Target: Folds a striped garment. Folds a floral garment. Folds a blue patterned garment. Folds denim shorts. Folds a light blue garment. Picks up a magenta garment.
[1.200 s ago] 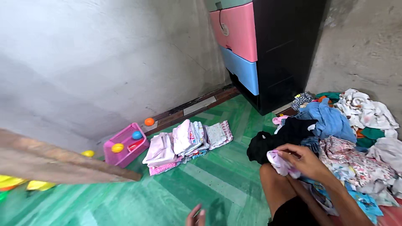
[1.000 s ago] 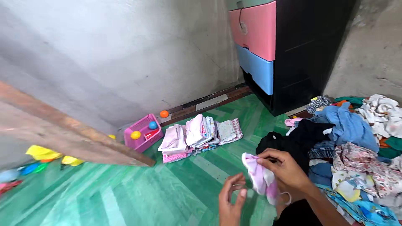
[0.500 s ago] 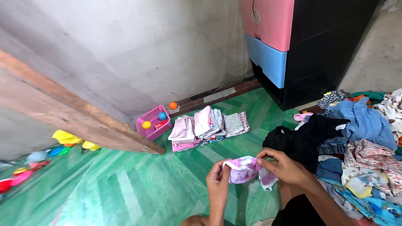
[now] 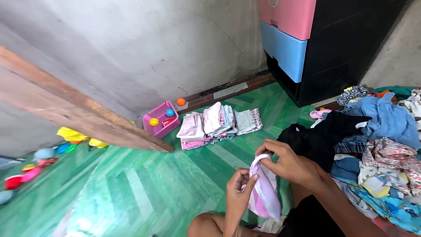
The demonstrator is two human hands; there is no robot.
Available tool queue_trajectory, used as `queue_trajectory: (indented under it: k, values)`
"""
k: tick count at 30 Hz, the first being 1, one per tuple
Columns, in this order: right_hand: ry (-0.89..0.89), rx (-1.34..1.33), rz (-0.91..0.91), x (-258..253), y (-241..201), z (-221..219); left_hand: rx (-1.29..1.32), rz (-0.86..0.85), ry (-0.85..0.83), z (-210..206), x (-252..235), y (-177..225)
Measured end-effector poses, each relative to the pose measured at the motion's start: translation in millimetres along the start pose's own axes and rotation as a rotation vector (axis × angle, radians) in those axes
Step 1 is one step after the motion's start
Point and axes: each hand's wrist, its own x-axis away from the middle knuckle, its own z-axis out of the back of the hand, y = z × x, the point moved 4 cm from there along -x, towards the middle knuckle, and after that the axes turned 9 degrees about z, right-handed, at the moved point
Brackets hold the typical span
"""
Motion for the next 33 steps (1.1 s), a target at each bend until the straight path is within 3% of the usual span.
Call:
queue_trajectory:
  k: [9, 13, 17, 21, 25, 29, 31, 33]
  values:
    - [-0.033, 0.18, -0.152, 17, 23, -12, -0.13, -0.184, 0.242, 8, -11, 42]
    - [0.016, 0.189, -0.166, 19, 29, -18, -0.238, -0.135, 0.285, 14, -14, 45]
    - [0.052, 0.116, -0.196, 21, 37, -22, -0.531, -0.085, 0.25, 19, -19, 46]
    - [0.055, 0.012, -0.262, 35, 52, -38, -0.408, -0.023, 0.216, 14, -20, 55]
    - [-0.069, 0.026, -0.486, 64, 74, -60, -0.18, -0.114, 0.257, 16, -18, 77]
    - [-0.414, 0.043, -0.759, 107, 103, -78, -0.158, -0.225, 0.432, 41, -12, 98]
    - [-0.39, -0.045, -0.84, 122, 111, -74, -0.188, -0.236, 0.565, 61, -8, 99]
    - [-0.252, -0.165, -0.887, 124, 112, -58, -0.223, -0.223, 0.668, 82, -2, 90]
